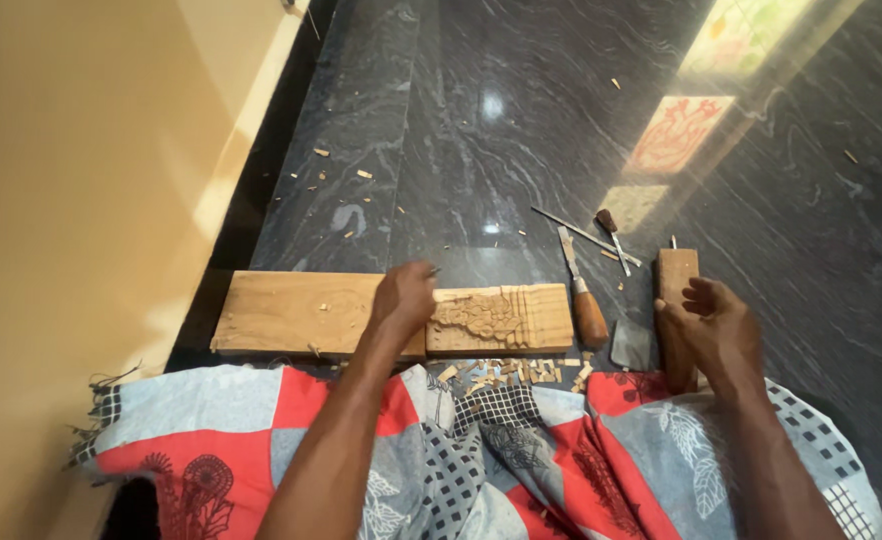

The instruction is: The person carves a rectangular wooden plank using a chisel and mallet, striking the chisel repeatedly to remove wood shavings and shape the surface. The person occasionally pauses to clear debris from the carved area.

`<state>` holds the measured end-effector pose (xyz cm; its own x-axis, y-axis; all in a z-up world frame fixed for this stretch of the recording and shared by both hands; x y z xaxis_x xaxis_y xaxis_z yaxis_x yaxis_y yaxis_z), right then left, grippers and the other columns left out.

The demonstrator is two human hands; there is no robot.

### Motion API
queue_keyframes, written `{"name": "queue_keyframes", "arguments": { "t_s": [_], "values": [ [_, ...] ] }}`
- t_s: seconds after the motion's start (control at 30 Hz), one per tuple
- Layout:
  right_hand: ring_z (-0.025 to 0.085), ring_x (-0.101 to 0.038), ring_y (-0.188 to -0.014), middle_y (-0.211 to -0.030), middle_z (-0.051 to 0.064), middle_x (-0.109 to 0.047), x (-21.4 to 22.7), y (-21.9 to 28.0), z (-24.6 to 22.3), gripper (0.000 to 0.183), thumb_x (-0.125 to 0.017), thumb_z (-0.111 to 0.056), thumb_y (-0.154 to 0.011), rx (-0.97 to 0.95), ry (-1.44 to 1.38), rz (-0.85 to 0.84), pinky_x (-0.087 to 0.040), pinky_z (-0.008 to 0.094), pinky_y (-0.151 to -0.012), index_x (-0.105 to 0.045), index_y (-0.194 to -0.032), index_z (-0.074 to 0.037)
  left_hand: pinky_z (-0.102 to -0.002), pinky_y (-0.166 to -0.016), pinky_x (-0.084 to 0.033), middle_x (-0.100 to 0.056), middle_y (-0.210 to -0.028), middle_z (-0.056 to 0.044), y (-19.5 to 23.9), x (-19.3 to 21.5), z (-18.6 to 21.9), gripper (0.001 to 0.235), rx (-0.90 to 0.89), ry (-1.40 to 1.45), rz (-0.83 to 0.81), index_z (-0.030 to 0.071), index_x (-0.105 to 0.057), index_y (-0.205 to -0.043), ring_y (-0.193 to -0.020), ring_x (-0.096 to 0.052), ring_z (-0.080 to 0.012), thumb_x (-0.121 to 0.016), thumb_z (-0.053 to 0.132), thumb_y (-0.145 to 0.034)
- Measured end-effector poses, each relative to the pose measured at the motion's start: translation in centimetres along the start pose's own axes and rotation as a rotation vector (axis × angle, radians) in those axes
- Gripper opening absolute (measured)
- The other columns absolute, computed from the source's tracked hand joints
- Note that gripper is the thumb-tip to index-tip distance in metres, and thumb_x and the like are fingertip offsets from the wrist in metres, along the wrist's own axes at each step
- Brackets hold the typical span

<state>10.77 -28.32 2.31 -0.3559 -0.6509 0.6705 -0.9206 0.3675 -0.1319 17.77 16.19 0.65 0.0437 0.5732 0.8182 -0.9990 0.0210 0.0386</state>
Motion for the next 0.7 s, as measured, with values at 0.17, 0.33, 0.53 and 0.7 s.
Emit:
{"name": "queue_keyframes", "arguments": {
  "t_s": [0.17,0.33,0.53,0.7],
  "values": [
    [0.025,-0.072,-0.107,-0.118,0.014,-0.075,0.1,0.8,-2.2,0.057,-0.082,-0.031,-0.085,-0.058,0.126,-0.062,-0.055,0.037,-0.092,-0.067,-0.132,-0.002,-0.049,-0.094,-0.052,-0.070,-0.112,-0.023,0.0,0.8,-4.4,0.031,0.074,-0.095,0.147,0.006,-0.074,-0.107,-0.108,-0.066,-0.0427,-0.057,0.005,-0.081],
    [0.027,-0.076,-0.098,-0.113,0.012,-0.078,-1.8,1.5,-2.7,0.045,-0.080,-0.032,-0.086,-0.165,0.179,-0.179,-0.058,0.039,-0.088,-0.073,-0.125,-0.011,-0.053,-0.085,-0.052,-0.067,-0.100,-0.029,-0.1,2.6,-5.2,0.023,-0.144,-0.175,0.563,0.000,-0.076,-0.094,-0.097,-0.064,-0.0470,-0.056,0.009,-0.087],
    [0.029,-0.075,-0.094,-0.107,0.012,-0.077,-7.1,2.0,-7.2,0.044,-0.074,-0.043,-0.085,0.135,0.412,-0.354,-0.058,0.042,-0.084,-0.074,-0.116,-0.011,-0.057,-0.085,-0.049,-0.065,-0.097,-0.024,1.2,3.0,-7.1,0.026,-0.062,-0.264,0.686,0.003,-0.078,-0.087,-0.095,-0.061,-0.0453,-0.053,0.013,-0.089],
    [0.039,-0.073,-0.097,-0.102,0.023,-0.076,-9.1,2.1,-8.7,0.044,-0.059,-0.047,-0.094,0.000,0.456,-0.379,-0.056,0.048,-0.090,-0.076,-0.115,-0.012,-0.054,-0.089,-0.047,-0.065,-0.103,-0.024,1.3,2.7,-8.3,0.026,0.008,-0.246,0.594,0.006,-0.077,-0.096,-0.104,-0.060,-0.0437,-0.053,0.014,-0.092]
  ]
}}
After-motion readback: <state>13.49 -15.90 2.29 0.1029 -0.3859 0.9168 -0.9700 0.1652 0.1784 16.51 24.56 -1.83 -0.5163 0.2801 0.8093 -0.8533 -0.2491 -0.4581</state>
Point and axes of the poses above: each hand's wrist, its own y-axis away from the middle knuckle, its own x-axis out of the back of the hand, z = x × y, the point moved 7 cm from there along -y, towards the middle knuckle
